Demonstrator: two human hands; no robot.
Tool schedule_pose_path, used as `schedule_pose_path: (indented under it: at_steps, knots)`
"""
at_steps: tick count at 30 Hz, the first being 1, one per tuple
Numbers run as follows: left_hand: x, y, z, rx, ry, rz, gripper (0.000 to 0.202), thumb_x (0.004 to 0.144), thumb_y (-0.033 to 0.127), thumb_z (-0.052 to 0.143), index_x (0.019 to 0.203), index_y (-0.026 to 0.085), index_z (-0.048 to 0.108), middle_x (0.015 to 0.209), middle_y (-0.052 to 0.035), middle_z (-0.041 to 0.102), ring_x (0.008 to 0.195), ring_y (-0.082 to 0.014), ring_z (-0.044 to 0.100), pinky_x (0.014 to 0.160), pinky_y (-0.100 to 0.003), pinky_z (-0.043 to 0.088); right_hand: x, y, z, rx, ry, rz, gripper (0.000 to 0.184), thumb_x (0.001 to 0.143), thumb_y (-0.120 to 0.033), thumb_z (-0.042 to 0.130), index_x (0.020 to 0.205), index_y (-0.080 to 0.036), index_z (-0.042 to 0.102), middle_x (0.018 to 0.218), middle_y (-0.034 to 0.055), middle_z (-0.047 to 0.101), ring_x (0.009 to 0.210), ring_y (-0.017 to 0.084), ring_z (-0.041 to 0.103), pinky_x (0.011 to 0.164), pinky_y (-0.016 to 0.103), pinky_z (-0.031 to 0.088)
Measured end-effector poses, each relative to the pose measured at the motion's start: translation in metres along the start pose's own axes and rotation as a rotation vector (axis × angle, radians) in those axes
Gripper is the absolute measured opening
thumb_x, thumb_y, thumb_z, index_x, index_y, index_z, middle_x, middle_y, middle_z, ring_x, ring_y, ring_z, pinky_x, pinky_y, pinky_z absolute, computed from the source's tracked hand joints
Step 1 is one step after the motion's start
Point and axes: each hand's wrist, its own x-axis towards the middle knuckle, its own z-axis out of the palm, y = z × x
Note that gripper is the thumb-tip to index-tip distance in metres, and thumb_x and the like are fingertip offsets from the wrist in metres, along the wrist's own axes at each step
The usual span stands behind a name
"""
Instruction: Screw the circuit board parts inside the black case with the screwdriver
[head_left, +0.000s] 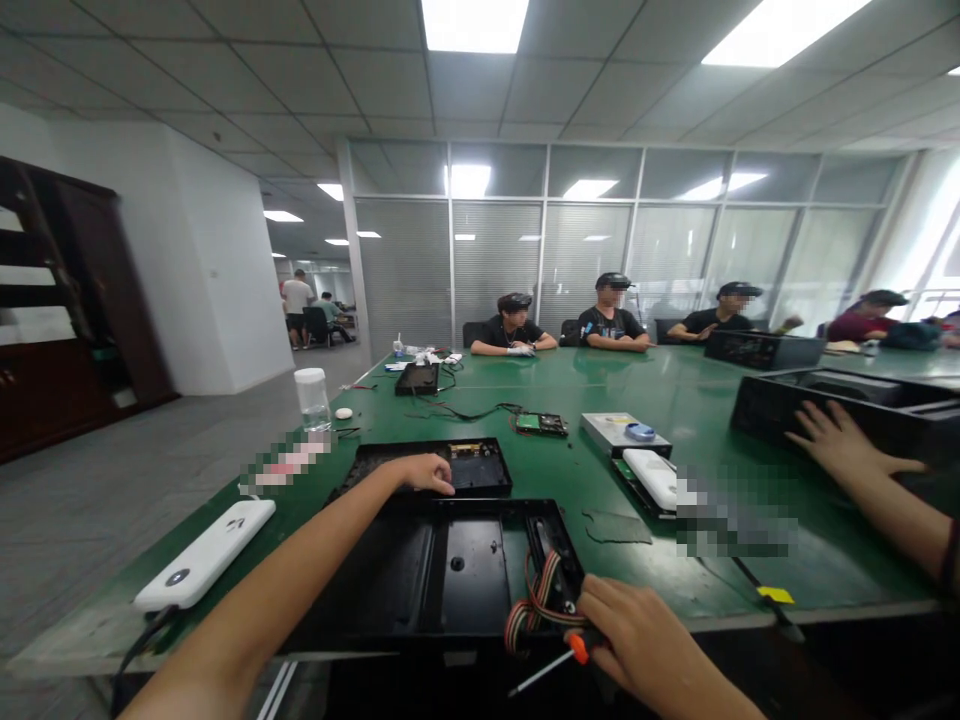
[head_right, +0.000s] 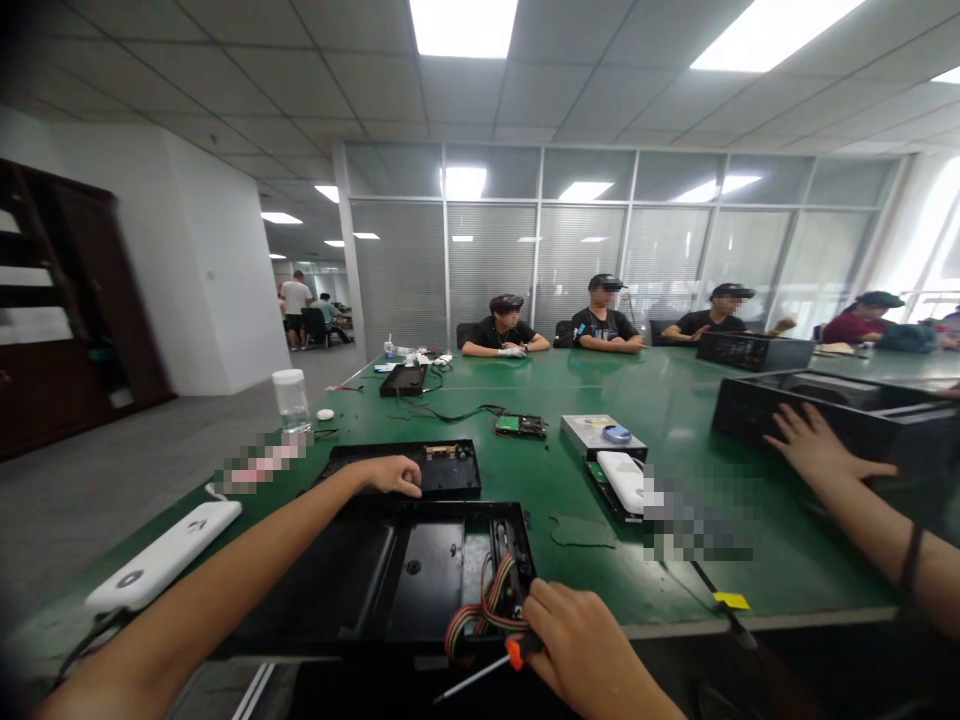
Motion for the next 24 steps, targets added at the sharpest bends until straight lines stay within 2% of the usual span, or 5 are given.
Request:
schedule_pose_path:
  at_steps: [3,6,13,18,24]
  knots:
    - [0.001,0.005,-0.001,0.167,-0.017,0.07,0.016,0.063,0.026,0.064,0.074,0.016,0.059,0.064,0.0033,0.055,0.057,-0.0094,0.049,0.052,-0.017,0.034,0.001,0.002,0.008,0.029,0.028,0.039,0.014,0.068,-0.012,0.049,0.079,-0.021,0.051,0.08,0.0023,0.055,0.074,0.017,0.05,0.059,0.027,0.03]
    - [-0.005,0.01,-0.008,0.31,0.083,0.166,0.01,0.063,0.022,0.065,0.066,0.017,0.057,0.063,0.0018,0.055,0.063,-0.0121,0.051,0.059,-0.019,0.037,0.004,0.003,0.013,0.054,0.035,0.051,0.013,0.068,-0.012,0.049,0.076,-0.021,0.052,0.078,0.0023,0.055,0.073,0.017,0.049,0.059,0.027,0.029]
    - [-0.047,0.028,-0.062,0.36,0.244,0.262,0.02,0.076,0.035,0.055,0.079,0.016,0.059,0.078,-0.0032,0.058,0.078,-0.0159,0.053,0.072,-0.021,0.036,0.018,0.019,0.018,-0.003,0.027,-0.07,0.004,0.071,-0.018,0.051,0.075,-0.02,0.053,0.074,0.0022,0.056,0.069,0.016,0.049,0.056,0.027,0.028]
    - [-0.096,0.069,-0.077,0.333,0.274,0.257,0.024,0.077,0.039,0.053,0.086,0.018,0.058,0.083,-0.0029,0.057,0.083,-0.0174,0.052,0.077,-0.023,0.034,0.066,0.037,0.023,-0.024,-0.018,-0.149,0.008,0.075,-0.022,0.05,0.08,-0.018,0.055,0.078,0.0028,0.057,0.072,0.015,0.051,0.06,0.025,0.032]
    - [-0.143,0.114,-0.06,0.347,0.245,0.284,0.017,0.079,0.035,0.049,0.084,0.02,0.057,0.083,-0.0028,0.057,0.08,-0.0175,0.051,0.072,-0.025,0.034,0.138,0.041,0.031,-0.024,-0.143,-0.093,0.02,0.079,-0.028,0.047,0.088,-0.015,0.059,0.087,0.0084,0.061,0.081,0.018,0.056,0.07,0.026,0.039]
